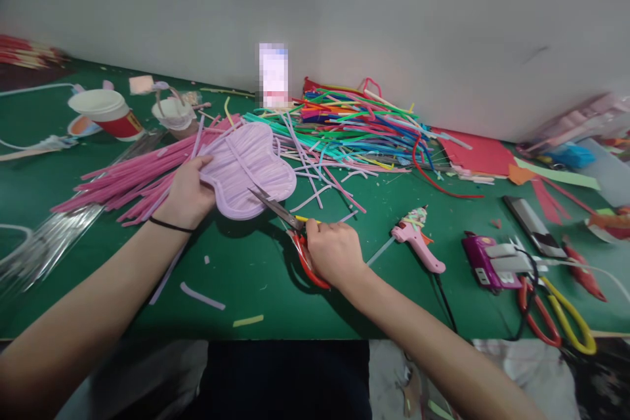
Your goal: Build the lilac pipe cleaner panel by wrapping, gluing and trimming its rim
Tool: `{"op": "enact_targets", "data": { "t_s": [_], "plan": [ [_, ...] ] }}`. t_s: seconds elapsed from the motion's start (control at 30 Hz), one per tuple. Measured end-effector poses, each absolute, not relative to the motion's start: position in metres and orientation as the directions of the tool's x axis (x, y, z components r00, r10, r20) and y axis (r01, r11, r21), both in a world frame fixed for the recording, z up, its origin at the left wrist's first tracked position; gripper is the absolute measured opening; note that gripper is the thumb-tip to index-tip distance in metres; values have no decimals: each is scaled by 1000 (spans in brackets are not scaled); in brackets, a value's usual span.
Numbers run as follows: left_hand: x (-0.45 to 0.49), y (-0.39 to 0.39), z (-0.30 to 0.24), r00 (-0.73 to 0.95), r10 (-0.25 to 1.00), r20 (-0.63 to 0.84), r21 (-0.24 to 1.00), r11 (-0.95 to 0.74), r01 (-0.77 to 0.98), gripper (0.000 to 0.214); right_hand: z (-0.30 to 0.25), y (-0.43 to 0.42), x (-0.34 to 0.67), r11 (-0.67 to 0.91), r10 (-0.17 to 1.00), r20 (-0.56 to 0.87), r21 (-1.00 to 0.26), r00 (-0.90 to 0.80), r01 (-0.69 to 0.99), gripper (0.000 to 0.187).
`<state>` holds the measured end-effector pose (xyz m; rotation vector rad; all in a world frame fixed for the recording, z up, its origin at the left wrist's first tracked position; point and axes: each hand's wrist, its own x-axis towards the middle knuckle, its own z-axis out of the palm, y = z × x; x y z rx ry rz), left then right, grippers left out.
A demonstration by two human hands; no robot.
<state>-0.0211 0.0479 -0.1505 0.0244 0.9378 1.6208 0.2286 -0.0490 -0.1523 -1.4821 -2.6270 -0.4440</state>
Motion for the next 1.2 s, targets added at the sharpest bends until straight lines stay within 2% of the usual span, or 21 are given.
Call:
{"op": "enact_targets", "data": {
  "t_s": [0.13, 0.27, 0.4, 0.5, 0.57, 0.63, 0.7, 0.77, 0.83, 0.9, 0.97, 1.1, 1.2],
  "plan": [
    [-22, 47, -149, -300, 832, -466, 592, 41, -805, 26, -142, -50, 231, 425, 848, 250, 204, -467, 882, 44],
    [-23, 47, -144, -363, 838, -407, 632, -29, -774, 20, -128, -50, 239, 261, 917, 257, 196, -306, 945, 52],
    [-21, 44, -137, -411, 850, -328, 649, -113, -752, 19, -125, -45, 248, 42, 993, 103, 218, -66, 975, 48],
    [-18, 40, -134, -439, 860, -261, 654, -177, -736, 18, -123, -43, 250, -18, 998, -55, 203, 30, 979, 39],
    [-15, 37, -131, -455, 865, -210, 659, -219, -720, 17, -118, -44, 248, -9, 998, -66, 112, 17, 994, 36],
    [-12, 33, -128, -468, 865, -183, 665, -242, -707, 17, -110, -49, 243, 33, 999, 27, -113, -31, 993, 40],
    [-8, 28, -123, -477, 859, -185, 674, -242, -698, 17, -102, -56, 235, 98, 993, 106, -469, -55, 878, 47],
    [-3, 23, -117, -474, 862, -182, 685, -234, -690, 18, -99, -62, 224, 88, 992, 19, -811, -124, 579, 49],
    [2, 19, -113, -460, 872, -168, 700, -223, -679, 19, -102, -65, 212, -28, 941, -107, -970, -320, 242, 47],
    [6, 15, -110, -453, 877, -163, 713, -213, -669, 19, -110, -65, 202, -149, 896, -147, -988, -420, 28, 42],
    [9, 13, -109, -451, 876, -170, 721, -201, -663, 20, -118, -64, 195, -209, 903, -163, -975, -397, -75, 38],
    [9, 13, -113, -456, 877, -151, 759, -193, -622, 20, -125, -63, 191, -256, 930, -202, -955, -306, -149, 39],
    [8, 13, -116, -436, 892, -120, 789, -181, -587, 20, -125, -63, 191, -275, 928, -219, -948, -302, -158, 39]
  ]
}}
